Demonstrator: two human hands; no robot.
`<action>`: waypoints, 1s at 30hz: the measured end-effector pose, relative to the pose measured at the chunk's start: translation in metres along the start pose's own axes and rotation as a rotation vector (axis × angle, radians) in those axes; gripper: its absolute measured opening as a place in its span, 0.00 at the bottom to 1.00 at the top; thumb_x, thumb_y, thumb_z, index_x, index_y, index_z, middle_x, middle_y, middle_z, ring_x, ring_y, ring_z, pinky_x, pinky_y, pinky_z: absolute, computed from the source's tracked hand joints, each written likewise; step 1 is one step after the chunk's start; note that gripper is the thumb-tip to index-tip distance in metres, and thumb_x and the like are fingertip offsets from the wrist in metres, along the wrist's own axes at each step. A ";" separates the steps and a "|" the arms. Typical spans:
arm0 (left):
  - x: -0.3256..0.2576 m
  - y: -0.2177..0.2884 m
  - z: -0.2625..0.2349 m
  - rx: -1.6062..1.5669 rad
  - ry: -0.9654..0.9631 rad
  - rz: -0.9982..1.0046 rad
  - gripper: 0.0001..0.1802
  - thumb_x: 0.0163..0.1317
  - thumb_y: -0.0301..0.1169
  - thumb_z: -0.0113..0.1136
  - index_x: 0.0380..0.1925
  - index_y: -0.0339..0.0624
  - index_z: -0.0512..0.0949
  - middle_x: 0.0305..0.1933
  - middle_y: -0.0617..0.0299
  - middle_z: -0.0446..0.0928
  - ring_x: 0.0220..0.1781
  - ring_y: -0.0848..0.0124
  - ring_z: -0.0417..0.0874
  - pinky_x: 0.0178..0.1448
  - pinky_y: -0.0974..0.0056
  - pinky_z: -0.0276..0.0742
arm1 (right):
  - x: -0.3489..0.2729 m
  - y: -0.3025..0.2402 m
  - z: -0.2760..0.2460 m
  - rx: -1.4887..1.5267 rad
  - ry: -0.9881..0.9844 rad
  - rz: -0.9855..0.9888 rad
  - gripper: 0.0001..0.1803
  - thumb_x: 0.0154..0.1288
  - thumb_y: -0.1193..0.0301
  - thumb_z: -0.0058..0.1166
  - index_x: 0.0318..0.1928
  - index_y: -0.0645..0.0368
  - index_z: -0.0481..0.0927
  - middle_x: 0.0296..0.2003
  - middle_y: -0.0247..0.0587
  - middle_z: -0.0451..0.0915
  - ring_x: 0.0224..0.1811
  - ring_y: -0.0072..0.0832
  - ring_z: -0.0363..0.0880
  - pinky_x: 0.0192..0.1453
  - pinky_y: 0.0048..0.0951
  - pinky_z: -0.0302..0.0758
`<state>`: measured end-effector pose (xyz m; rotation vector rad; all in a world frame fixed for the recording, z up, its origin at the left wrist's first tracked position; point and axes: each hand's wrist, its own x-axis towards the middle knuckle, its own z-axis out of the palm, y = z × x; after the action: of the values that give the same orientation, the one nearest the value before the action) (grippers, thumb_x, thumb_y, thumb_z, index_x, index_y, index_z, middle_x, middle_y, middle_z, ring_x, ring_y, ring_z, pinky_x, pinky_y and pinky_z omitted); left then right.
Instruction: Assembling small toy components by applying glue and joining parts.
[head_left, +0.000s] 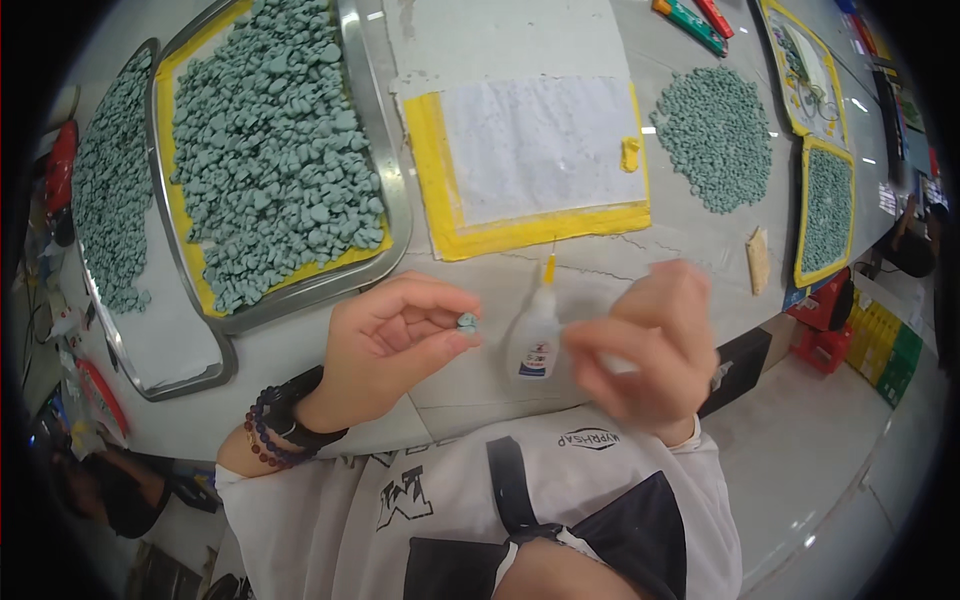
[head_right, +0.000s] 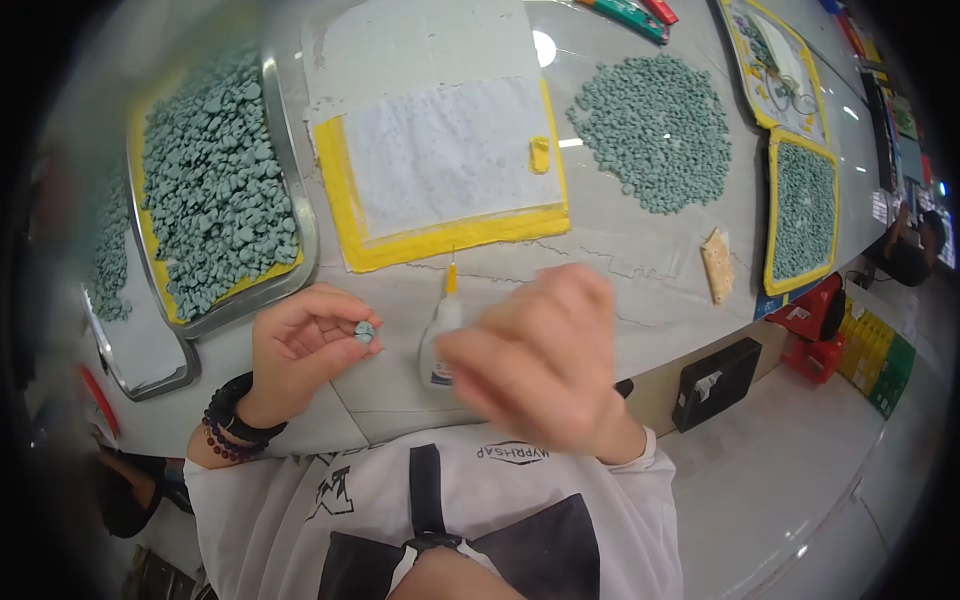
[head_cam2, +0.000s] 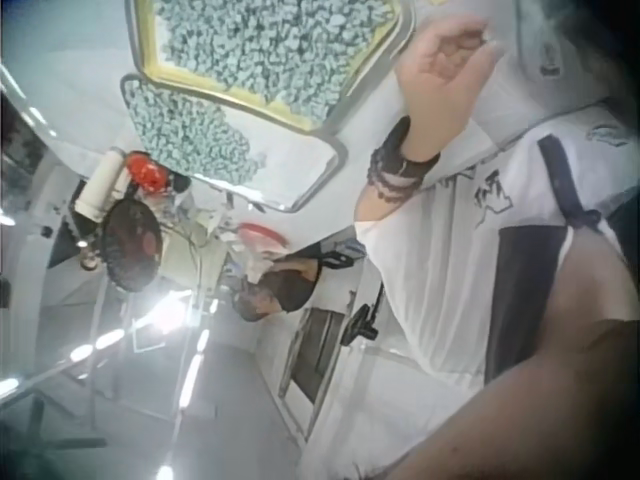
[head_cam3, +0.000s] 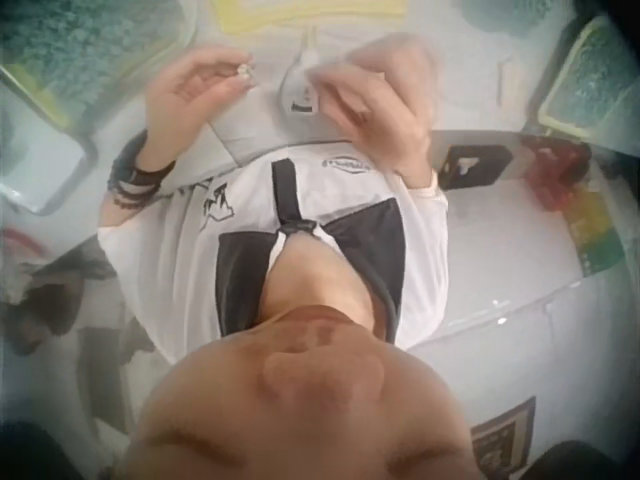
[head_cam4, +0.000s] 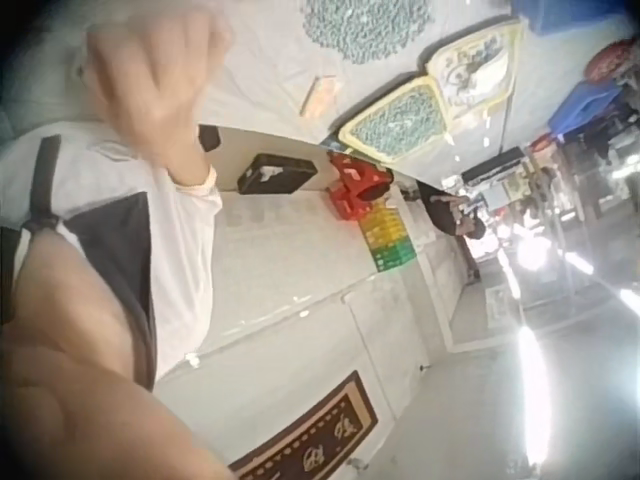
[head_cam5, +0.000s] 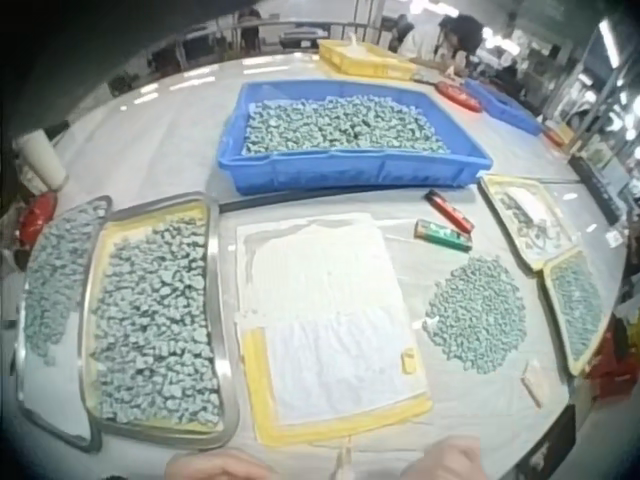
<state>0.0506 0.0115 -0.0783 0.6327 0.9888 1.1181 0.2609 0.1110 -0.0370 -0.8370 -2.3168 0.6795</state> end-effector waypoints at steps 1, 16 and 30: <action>0.002 0.000 0.000 -0.041 -0.011 0.006 0.16 0.57 0.11 0.53 0.46 0.28 0.73 0.47 0.54 0.73 0.49 0.70 0.79 0.55 0.66 0.78 | 0.003 -0.005 0.011 0.060 -0.060 -0.088 0.18 0.28 0.81 0.63 0.29 0.54 0.81 0.25 0.30 0.72 0.27 0.28 0.70 0.37 0.34 0.66; -0.001 0.002 0.002 -0.097 0.005 -0.021 0.17 0.56 0.10 0.54 0.47 0.27 0.73 0.49 0.53 0.74 0.49 0.71 0.78 0.54 0.68 0.76 | 0.002 -0.006 0.044 0.033 -0.019 -0.143 0.17 0.32 0.76 0.64 0.30 0.54 0.81 0.25 0.29 0.72 0.26 0.28 0.70 0.42 0.35 0.64; -0.002 -0.002 0.000 -0.080 -0.021 0.095 0.15 0.56 0.10 0.53 0.44 0.29 0.75 0.47 0.50 0.75 0.48 0.69 0.79 0.51 0.67 0.77 | 0.004 -0.010 0.031 0.087 -0.119 -0.077 0.15 0.34 0.78 0.64 0.30 0.53 0.82 0.25 0.29 0.72 0.28 0.27 0.72 0.50 0.40 0.65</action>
<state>0.0518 0.0091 -0.0793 0.6306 0.8986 1.2266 0.2339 0.0987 -0.0516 -0.6814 -2.3925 0.8108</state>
